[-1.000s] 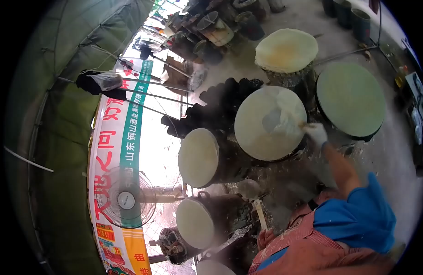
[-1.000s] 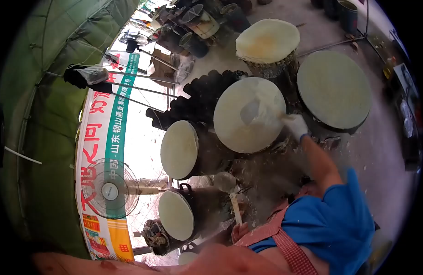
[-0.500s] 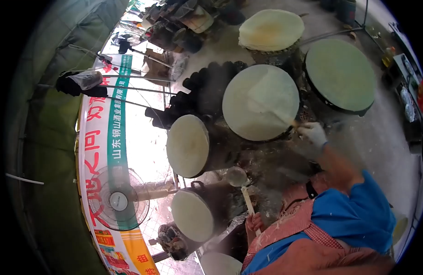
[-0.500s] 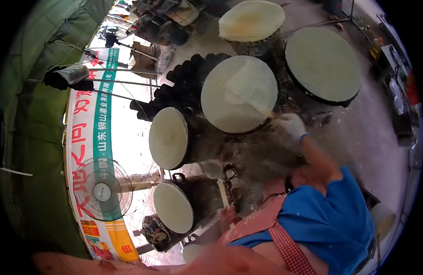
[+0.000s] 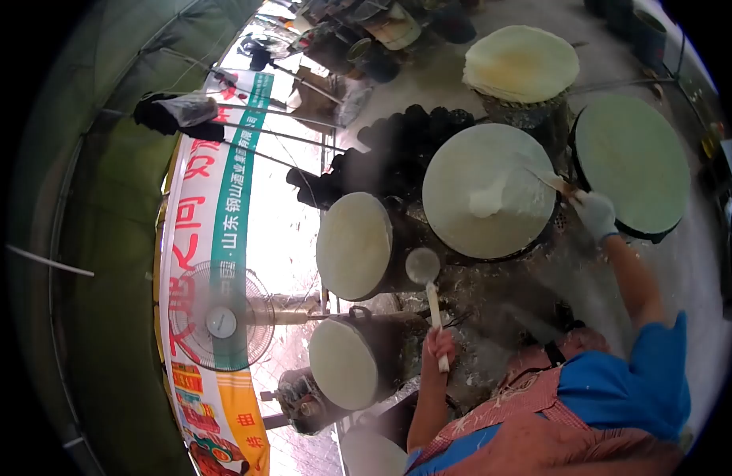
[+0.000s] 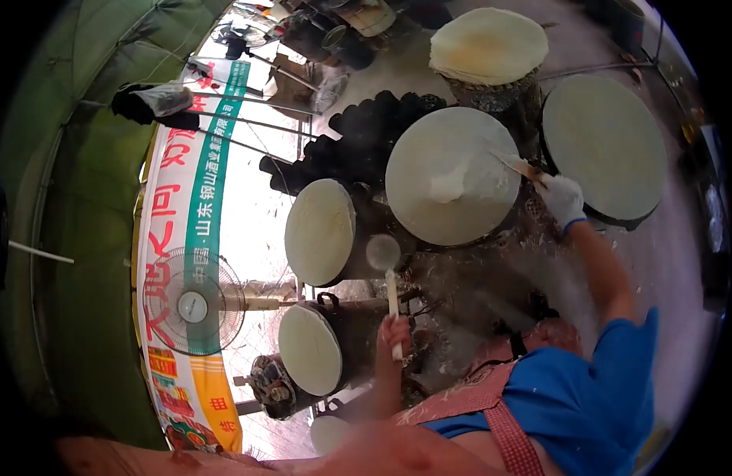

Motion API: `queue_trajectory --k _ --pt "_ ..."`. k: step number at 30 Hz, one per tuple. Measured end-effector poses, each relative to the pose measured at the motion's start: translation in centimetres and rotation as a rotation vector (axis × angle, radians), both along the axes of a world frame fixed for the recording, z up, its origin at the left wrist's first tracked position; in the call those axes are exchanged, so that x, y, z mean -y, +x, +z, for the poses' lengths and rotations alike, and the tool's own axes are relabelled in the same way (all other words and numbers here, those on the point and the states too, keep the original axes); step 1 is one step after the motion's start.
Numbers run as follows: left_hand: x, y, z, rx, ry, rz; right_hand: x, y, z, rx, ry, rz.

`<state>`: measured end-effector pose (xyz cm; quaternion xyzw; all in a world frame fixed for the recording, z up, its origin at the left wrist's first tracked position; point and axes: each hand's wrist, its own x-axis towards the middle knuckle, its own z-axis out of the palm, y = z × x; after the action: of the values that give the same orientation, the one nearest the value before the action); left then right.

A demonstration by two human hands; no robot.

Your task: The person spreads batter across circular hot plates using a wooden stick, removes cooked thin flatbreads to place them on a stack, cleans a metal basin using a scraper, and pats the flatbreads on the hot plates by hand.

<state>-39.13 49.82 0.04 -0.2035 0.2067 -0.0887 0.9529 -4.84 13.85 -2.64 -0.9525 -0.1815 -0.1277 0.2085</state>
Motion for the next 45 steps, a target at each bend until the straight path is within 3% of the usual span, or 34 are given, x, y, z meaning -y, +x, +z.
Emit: queue_trajectory --k 1,3,5,7,9,11,12,14,15,17,19,21,24,26,27,31,34,36,38,41,45 --pt "-0.3 1.9 -0.1 -0.01 0.034 0.012 -0.3 -1.0 -1.0 -0.028 -0.029 -0.049" --pt "-0.9 5.4 -0.3 -0.028 0.066 0.017 -0.7 -3.5 -0.3 -0.012 -0.146 0.141" --pt "0.0 8.3 1.0 -0.078 0.232 0.018 0.5 -4.0 0.9 -0.022 -0.193 0.087" --pt "0.8 10.3 1.7 -0.136 0.421 -0.011 2.6 -4.0 -0.9 0.024 -0.063 -0.114" --pt "2.1 12.1 1.6 -0.2 0.625 -0.075 3.4 -5.9 -3.1 0.055 -0.324 -0.183" --pt "5.6 14.0 3.4 -0.258 1.128 -0.106 2.5 -9.9 -4.0 0.077 -0.35 0.016" --pt "6.5 14.8 2.4 -0.241 1.15 -0.12 1.8 -11.2 -8.4 0.226 -0.303 0.102" --pt "7.9 16.0 1.5 -0.23 1.01 -0.149 -3.5 -15.9 3.0 0.112 0.045 0.168" --pt "8.1 15.6 2.2 -0.257 0.891 -0.163 -3.7 -16.2 2.8 0.052 0.074 0.139" --pt "4.3 11.0 2.5 0.037 0.196 -0.264 -4.5 -17.1 1.4 -0.077 0.137 0.088" --pt "4.4 3.7 4.3 -0.095 1.025 -0.115 -3.7 -17.5 2.2 0.013 0.158 0.165" --pt "5.3 0.1 5.5 -0.329 0.999 -0.185 -3.4 -18.5 2.9 0.081 0.178 0.261" --pt "2.8 0.4 4.1 -0.29 0.649 -0.188 -6.4 -19.6 3.0 0.013 0.127 0.216" --pt "1.9 0.3 2.6 -0.235 0.209 -0.12 -7.7 -19.4 2.8 0.155 0.116 0.256" --pt "2.0 0.1 2.4 -0.182 0.001 -0.085 -7.3 -19.3 2.4 0.086 0.12 0.287" --pt "2.3 -0.1 3.1 -0.101 0.046 0.008 -8.9 -16.5 0.2 -0.241 0.159 0.305" --pt "5.0 -3.8 3.1 -0.329 0.614 -0.043 -9.5 -14.3 1.4 -0.328 0.334 0.288" --pt "6.6 -6.3 3.0 -0.317 0.796 0.009 -11.2 -12.5 2.8 -0.475 0.412 0.296" --pt "7.8 -9.0 2.9 -0.07 0.819 0.168 -13.4 -11.2 4.9 -0.595 0.349 0.344" --pt "8.1 -9.5 8.1 -0.315 0.448 0.226 -17.0 -10.1 5.4 -0.621 0.311 0.463" --pt "8.4 -14.9 2.9 -0.564 0.38 0.303 -20.9 -11.7 3.6 -0.742 0.333 0.578"
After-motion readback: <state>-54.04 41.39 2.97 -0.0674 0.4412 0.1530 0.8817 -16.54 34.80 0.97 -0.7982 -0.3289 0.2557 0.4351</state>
